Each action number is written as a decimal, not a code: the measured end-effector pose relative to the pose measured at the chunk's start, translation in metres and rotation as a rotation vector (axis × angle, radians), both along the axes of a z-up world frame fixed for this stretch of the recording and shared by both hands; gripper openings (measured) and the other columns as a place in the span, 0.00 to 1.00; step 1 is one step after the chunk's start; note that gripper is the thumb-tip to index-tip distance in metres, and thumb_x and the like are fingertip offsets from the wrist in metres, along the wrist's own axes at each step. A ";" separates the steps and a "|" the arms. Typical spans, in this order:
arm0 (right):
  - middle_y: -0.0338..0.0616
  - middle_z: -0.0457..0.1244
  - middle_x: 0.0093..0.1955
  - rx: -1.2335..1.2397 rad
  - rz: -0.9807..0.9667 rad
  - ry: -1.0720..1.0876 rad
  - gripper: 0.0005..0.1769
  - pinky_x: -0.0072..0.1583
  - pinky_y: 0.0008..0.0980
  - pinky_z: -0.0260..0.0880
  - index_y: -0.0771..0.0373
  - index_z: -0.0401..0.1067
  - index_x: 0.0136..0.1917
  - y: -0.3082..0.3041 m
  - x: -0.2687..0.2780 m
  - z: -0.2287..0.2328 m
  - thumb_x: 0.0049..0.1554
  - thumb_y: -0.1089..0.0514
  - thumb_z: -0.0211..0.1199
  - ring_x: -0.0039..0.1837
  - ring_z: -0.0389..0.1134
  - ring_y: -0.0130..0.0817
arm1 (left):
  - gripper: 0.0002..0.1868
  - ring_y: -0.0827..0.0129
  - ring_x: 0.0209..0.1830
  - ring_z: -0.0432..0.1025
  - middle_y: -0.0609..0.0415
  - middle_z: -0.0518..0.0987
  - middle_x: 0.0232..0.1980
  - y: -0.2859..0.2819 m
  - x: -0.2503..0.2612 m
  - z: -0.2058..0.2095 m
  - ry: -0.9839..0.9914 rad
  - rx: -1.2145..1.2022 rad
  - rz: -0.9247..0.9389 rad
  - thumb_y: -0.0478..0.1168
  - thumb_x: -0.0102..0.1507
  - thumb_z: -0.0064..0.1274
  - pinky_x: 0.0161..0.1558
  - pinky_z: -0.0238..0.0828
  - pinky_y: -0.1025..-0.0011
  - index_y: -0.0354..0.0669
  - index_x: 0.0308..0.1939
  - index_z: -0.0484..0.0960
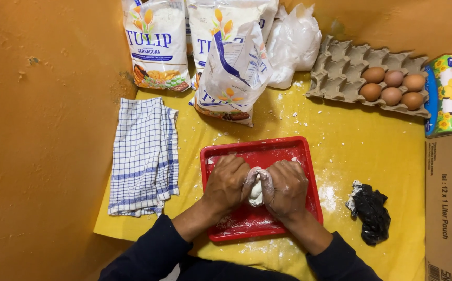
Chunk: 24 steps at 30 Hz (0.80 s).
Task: The person is kneading a white dough ball in a red tray, occasionally sprinkling flour from a bag to prevent sticking.
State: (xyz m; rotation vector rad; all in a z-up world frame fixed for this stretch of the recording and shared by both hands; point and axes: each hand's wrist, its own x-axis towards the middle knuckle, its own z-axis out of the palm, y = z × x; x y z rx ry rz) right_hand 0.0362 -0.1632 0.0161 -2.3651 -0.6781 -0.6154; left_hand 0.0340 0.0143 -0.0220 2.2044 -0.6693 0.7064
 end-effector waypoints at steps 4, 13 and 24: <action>0.36 0.56 0.22 0.096 -0.003 0.151 0.30 0.47 0.38 0.67 0.53 0.67 0.28 -0.003 0.006 0.006 0.68 0.45 0.43 0.30 0.65 0.39 | 0.23 0.53 0.26 0.69 0.52 0.66 0.23 -0.002 0.005 0.023 0.054 -0.060 0.006 0.49 0.72 0.43 0.33 0.68 0.59 0.45 0.23 0.70; 0.57 0.62 0.56 0.151 0.161 0.318 0.43 0.64 0.55 0.65 0.62 0.69 0.67 -0.018 -0.019 0.042 0.52 0.29 0.66 0.64 0.64 0.60 | 0.13 0.40 0.45 0.72 0.42 0.71 0.40 0.036 -0.012 0.078 0.490 -0.360 -0.243 0.42 0.75 0.36 0.49 0.70 0.53 0.37 0.43 0.72; 0.46 0.67 0.47 -0.194 0.168 -0.094 0.23 0.56 0.51 0.68 0.61 0.75 0.54 -0.001 -0.022 0.013 0.60 0.39 0.64 0.49 0.67 0.42 | 0.26 0.44 0.74 0.62 0.35 0.71 0.70 0.040 -0.033 0.057 0.529 -0.004 -0.213 0.48 0.75 0.32 0.76 0.53 0.50 0.35 0.70 0.67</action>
